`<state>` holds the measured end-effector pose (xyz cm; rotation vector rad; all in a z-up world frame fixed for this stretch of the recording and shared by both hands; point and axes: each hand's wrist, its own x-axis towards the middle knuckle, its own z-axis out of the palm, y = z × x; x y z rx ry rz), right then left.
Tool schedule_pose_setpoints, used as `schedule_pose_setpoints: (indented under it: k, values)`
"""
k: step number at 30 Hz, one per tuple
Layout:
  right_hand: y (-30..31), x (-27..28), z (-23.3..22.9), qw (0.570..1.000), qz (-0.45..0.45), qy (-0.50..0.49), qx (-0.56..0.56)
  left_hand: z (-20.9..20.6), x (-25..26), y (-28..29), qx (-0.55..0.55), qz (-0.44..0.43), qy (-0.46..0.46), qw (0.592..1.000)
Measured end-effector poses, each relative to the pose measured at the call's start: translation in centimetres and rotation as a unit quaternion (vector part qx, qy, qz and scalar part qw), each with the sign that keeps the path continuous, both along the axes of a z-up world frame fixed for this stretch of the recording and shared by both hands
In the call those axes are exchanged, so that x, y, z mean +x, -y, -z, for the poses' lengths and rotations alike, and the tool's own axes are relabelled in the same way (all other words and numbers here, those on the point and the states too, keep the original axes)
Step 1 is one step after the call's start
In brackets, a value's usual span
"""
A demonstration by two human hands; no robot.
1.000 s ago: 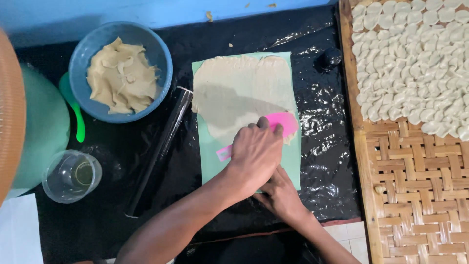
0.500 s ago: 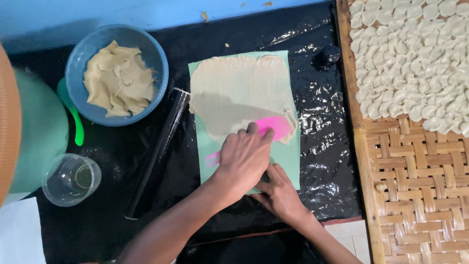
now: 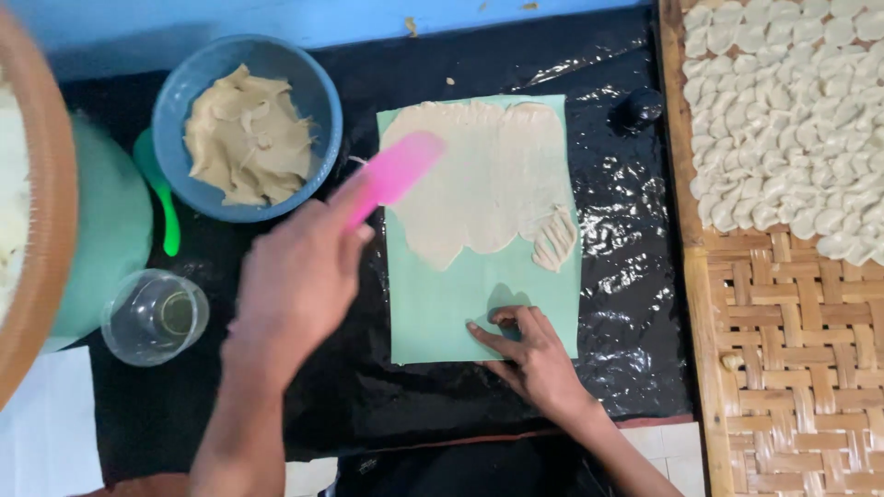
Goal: Spreading cracker dough on a plastic sheet, rolling it flat, and cutting circular shapes for drying.
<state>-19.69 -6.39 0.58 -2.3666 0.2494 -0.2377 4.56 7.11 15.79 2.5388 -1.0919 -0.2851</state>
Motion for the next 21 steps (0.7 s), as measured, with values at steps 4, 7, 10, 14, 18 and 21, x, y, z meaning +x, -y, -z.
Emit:
schedule_pose_setpoints:
  k: [4,7,10,14,18,21]
  values:
    - [-0.2,0.3,-0.3,0.999,-0.024,0.020,-0.015,0.3,6.4,-4.0,0.094,-0.159,0.060,0.981]
    - [-0.2,1.3,-1.9,1.000,-0.012,0.003,-0.026,3.2,11.1,-6.2,0.134,-0.156,0.111,0.972]
    - [-0.3,3.8,-4.7,0.998,-0.064,-0.009,-0.019,5.4,14.2,-6.1,0.159,-0.189,0.089,0.965]
    - [-0.4,12.3,-7.5,0.998,0.002,0.026,0.063,8.8,18.4,-4.8,0.157,-0.181,0.086,0.967]
    - [0.5,22.8,-4.0,0.995,0.056,0.082,0.011,6.0,18.8,-1.8,0.141,-0.201,0.071,0.967]
    - [-0.1,27.7,-1.0,0.994,0.083,0.061,-0.032,6.8,20.4,0.3,0.165,-0.192,0.090,0.963]
